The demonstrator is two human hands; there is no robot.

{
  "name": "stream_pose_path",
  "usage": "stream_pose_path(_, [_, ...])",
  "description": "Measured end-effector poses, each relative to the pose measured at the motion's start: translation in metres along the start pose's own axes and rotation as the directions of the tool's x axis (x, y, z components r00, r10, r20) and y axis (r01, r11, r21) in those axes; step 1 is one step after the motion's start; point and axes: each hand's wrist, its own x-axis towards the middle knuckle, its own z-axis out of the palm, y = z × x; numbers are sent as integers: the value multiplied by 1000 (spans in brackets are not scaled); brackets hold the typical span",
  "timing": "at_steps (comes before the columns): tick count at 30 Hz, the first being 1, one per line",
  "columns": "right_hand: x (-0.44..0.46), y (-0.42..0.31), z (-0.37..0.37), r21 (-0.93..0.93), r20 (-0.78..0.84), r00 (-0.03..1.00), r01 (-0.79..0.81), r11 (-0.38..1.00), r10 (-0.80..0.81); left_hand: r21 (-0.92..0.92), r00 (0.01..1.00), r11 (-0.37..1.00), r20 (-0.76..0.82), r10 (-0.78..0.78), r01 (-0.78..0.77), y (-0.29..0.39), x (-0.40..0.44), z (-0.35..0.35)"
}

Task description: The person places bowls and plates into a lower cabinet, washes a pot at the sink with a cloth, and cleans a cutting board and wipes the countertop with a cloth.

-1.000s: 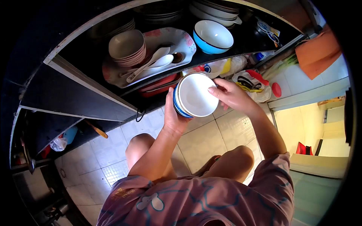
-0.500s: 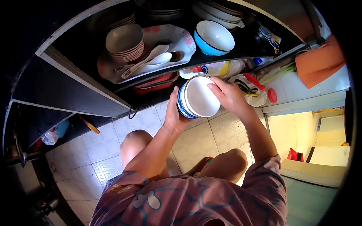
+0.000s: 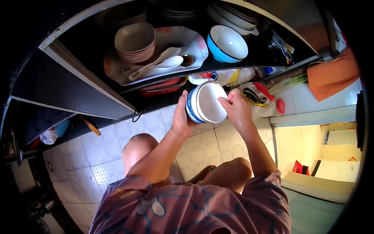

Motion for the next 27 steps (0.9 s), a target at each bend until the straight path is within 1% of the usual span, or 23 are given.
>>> stream_pose_path(1, [-1,-4,-4,2,-3,1000,3,1000,-3,3,1000,1000,1,4,-4,0,-4,5])
stream_pose_path(3, [-2,-15,-14,144,82,973,-225,964,214,9,990,1000,-139,-24,26,1,-11,16])
stream_pose_path(4, [-3,-15,-14,147,80,973,-226,963,216,13,990,1000,-139,-24,26,1,-10,15])
stream_pose_path(7, [-4,-12,-14,138,104,973,-221,965,208,46,992,998,-120,-33,39,1,-6,11])
stream_pose_path(9, [-6,-10,-14,255,65,987,-157,954,145,50,993,998,-112,-36,42,1,-8,14])
stream_pose_path(10, [-5,-9,-15,254,66,987,-160,954,148,50,993,998,-113,-39,45,1,-6,13])
stream_pose_path(12, [-1,-10,-16,200,-13,999,-39,979,43,42,998,998,-32,-49,50,0,-1,10])
stream_pose_path(13, [1,-11,-19,200,-12,999,-42,979,46,42,998,998,-33,-52,53,0,0,10])
stream_pose_path(15, [4,-12,-25,262,132,987,-125,957,93,10,997,999,-49,-51,51,-1,0,10])
stream_pose_path(16, [5,-8,-24,261,133,986,-128,957,96,10,997,998,-50,-54,55,1,-2,12])
stream_pose_path(18, [7,-1,-22,258,172,980,-141,956,98,87,998,996,-63,-28,33,6,-8,16])
stream_pose_path(19, [10,-8,-28,255,174,979,-144,956,101,86,997,996,-64,-32,37,7,-9,17])
stream_pose_path(21, [16,-26,-41,117,339,931,-185,976,136,114,997,993,-72,-29,37,8,-11,17])
stream_pose_path(22, [17,-21,-37,116,341,930,-185,976,136,112,997,993,-74,-29,37,7,-11,15])
stream_pose_path(24, [18,-5,-27,258,358,933,-59,964,-39,183,996,981,-61,-59,69,6,-9,11])
stream_pose_path(25, [19,-2,-26,258,360,932,-59,964,-39,181,996,981,-63,-59,70,5,-10,10])
stream_pose_path(27, [19,2,-25,284,418,908,-102,954,-27,182,992,977,-86,-92,107,4,-10,10])
